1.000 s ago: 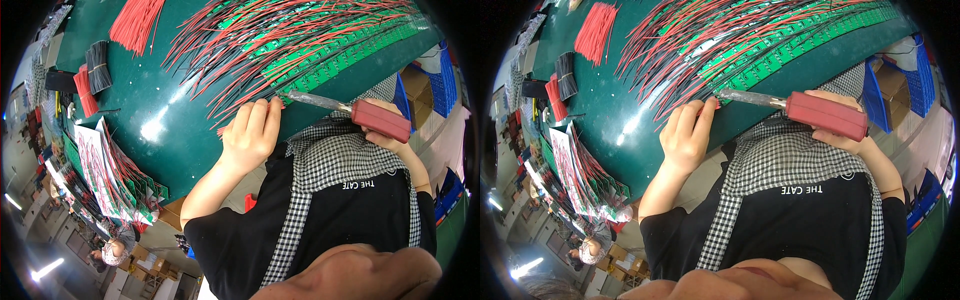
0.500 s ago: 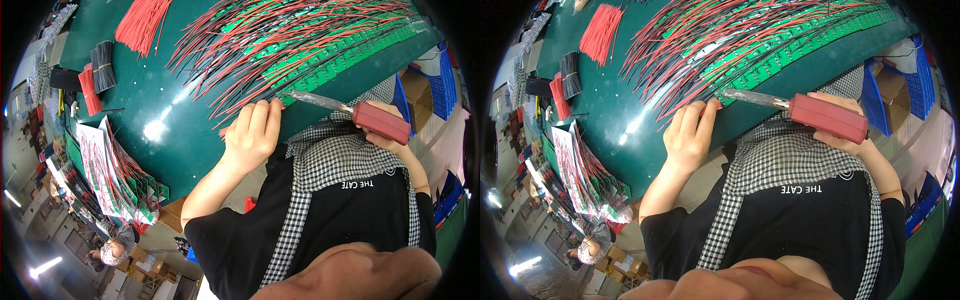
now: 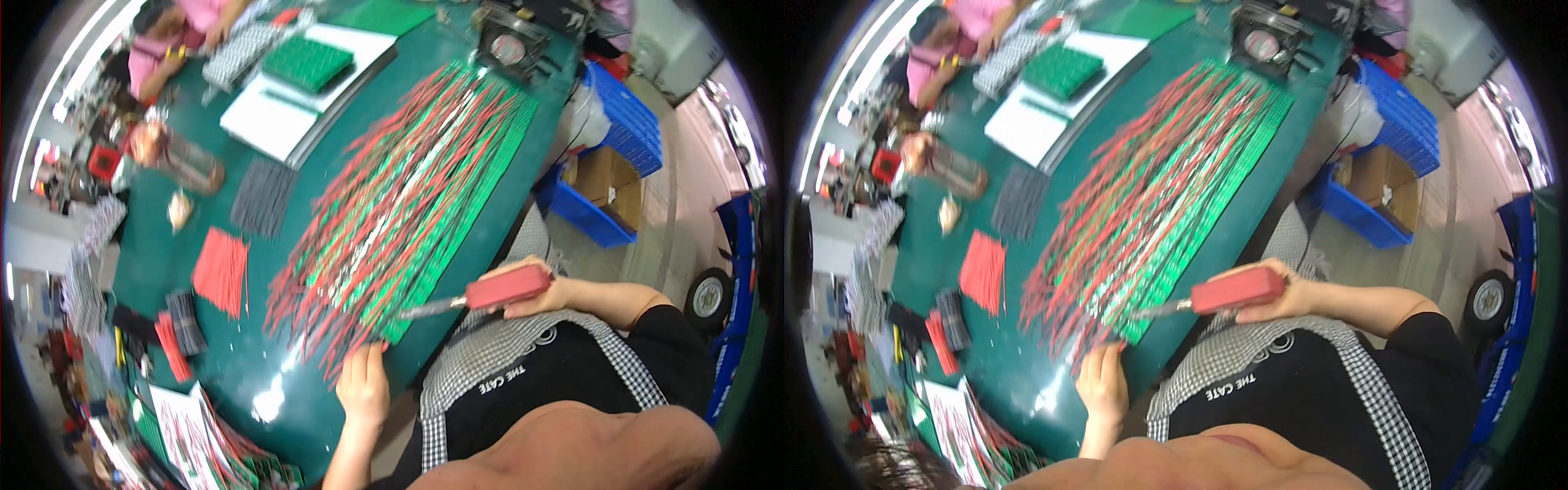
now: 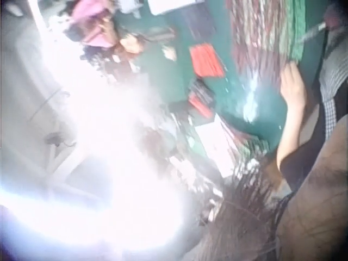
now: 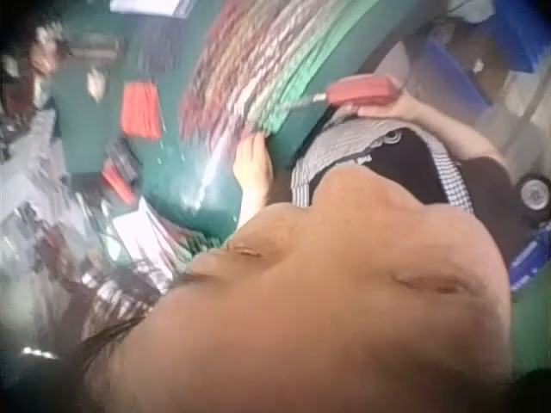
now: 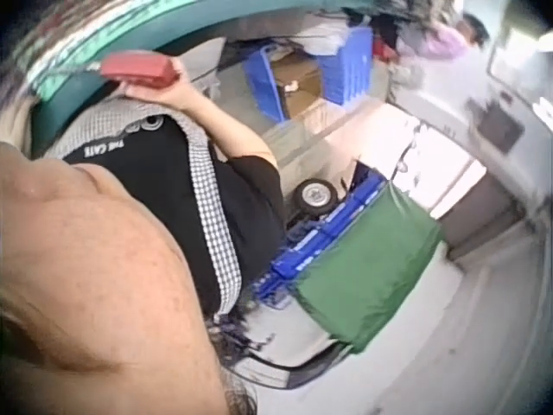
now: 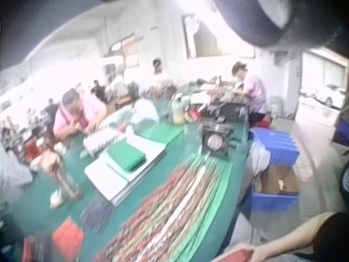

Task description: Assembling wires into plastic connectors on printed circuit boards using a specialized handheld insertion tool.

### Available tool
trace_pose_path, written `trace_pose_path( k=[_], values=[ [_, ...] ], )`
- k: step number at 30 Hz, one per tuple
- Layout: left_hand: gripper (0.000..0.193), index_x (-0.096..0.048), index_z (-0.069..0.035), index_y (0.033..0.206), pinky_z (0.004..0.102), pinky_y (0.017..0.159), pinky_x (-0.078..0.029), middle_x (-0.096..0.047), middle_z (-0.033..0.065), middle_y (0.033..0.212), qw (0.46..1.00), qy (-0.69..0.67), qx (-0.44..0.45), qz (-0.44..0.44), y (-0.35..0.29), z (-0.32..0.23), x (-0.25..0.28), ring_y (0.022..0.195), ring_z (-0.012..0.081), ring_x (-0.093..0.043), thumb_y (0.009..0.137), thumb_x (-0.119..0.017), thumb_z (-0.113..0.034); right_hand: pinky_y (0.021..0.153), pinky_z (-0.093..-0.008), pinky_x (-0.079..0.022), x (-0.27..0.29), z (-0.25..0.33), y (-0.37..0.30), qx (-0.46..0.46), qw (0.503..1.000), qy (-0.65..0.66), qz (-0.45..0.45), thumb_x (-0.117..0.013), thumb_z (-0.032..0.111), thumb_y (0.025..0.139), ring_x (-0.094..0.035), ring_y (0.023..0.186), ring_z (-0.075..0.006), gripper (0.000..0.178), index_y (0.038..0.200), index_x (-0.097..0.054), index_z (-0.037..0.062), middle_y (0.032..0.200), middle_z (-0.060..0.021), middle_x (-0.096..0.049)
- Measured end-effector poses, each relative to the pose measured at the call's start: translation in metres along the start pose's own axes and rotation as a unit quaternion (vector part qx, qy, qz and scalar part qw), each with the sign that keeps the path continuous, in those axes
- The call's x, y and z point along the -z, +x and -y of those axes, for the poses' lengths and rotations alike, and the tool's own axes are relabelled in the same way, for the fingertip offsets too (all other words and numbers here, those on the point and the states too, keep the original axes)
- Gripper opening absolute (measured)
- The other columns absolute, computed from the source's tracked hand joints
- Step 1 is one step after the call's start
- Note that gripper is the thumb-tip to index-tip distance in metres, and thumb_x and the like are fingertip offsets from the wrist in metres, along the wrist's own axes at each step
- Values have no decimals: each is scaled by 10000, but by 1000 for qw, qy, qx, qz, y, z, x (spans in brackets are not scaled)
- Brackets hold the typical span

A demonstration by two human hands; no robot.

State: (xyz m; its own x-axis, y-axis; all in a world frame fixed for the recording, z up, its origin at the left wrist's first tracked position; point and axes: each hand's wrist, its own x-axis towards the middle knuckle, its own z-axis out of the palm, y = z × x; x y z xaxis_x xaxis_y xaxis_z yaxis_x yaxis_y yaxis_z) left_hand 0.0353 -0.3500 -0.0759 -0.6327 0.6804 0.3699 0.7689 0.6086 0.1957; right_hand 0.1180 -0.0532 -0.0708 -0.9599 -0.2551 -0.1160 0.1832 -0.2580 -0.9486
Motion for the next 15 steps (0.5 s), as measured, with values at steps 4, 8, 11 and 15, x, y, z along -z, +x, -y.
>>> trace_pose_path(
  k=[4, 8, 11, 15],
  values=[
    [201, -605, -12, 870, 272, 561, -466, -569, 71, 793, 999, 10, -35, -38, 2, -5, 7, 677, 192, -566, 669, -606, -27, 800, -263, -470, -4, -2, -12, 19, 1000, 1, -14, -645, 1, 747, -579, 899, -124, 517, 1222, -440, -1, 1016, -91, -599],
    [168, -611, -14, 845, 247, 553, -462, -563, 68, 795, 991, 47, -116, -50, 16, -10, 11, 694, 172, -571, 678, -609, -25, 798, -261, -468, 5, -10, -15, 46, 998, 23, -21, -636, -8, 754, -578, 914, -132, 479, 1198, -459, -1, 1008, -88, -600],
    [174, -601, -13, 850, 246, 551, -459, -560, 66, 804, 988, 48, -145, -28, 29, -10, 10, 709, 170, -566, 678, -609, -38, 791, -266, -471, 10, -5, -18, 36, 998, 8, -48, -651, 5, 744, -583, 906, -133, 464, 1176, -479, 8, 980, -84, -611],
    [203, -585, -12, 887, 255, 573, -465, -561, 66, 828, 985, 36, -171, 5, 41, -12, 9, 732, 173, -565, 687, -594, -44, 732, -248, -472, 18, -1, -24, 20, 996, -4, -83, -671, 37, 736, -589, 859, -123, 379, 1090, -535, 30, 932, -65, -628]
  ],
)
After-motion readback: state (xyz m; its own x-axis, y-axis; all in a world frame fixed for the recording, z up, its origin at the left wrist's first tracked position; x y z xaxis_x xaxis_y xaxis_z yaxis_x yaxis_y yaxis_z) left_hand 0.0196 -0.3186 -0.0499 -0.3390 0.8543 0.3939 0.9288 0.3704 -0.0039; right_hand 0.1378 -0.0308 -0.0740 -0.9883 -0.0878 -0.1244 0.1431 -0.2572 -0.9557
